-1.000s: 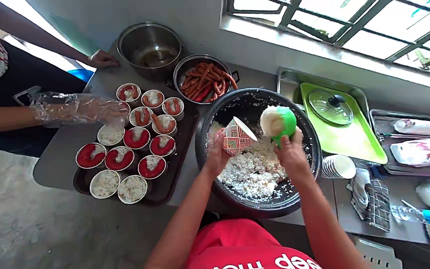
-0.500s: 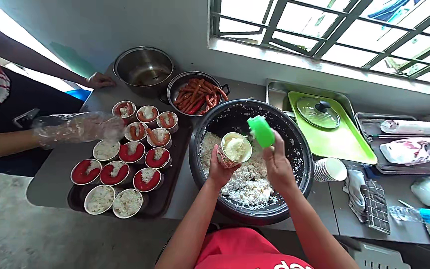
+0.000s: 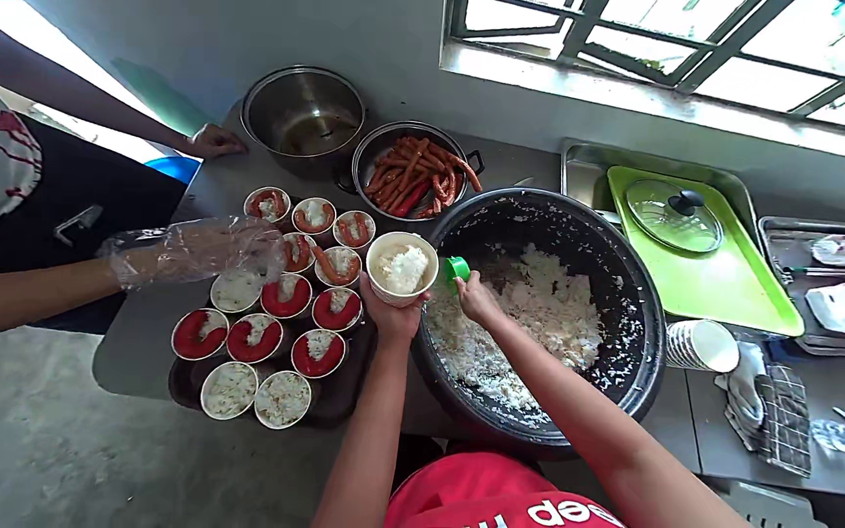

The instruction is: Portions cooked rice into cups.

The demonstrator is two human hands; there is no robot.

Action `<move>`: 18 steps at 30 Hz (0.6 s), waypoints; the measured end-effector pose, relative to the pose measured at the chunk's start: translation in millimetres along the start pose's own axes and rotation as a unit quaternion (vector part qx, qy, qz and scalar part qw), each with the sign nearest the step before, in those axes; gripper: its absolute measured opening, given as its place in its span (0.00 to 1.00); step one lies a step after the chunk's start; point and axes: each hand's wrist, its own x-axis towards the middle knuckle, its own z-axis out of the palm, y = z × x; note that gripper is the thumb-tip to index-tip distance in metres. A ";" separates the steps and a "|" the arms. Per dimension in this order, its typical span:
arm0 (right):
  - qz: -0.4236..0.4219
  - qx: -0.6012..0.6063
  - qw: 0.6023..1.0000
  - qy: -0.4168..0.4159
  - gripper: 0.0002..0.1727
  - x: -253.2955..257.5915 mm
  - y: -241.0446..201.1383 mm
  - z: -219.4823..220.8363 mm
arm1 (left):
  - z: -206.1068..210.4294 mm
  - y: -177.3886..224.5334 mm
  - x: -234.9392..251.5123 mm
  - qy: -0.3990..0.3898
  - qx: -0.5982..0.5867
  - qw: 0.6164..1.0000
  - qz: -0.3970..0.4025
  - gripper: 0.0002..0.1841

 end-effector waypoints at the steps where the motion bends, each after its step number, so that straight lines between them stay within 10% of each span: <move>1: -0.001 -0.004 1.000 -0.009 0.34 1.4 -2.9 5.0 | -3.4 -1.6 1.2 -0.009 -0.017 1.000 0.000 0.45; 11: -0.083 0.028 0.986 -0.139 0.33 26.4 23.0 28.5 | -22.8 -18.3 10.3 -0.028 -0.044 0.997 0.050 0.42; 18: -0.014 0.295 0.934 -0.202 0.22 19.7 38.4 35.3 | -15.9 -17.0 7.3 -0.042 -0.017 0.997 0.069 0.41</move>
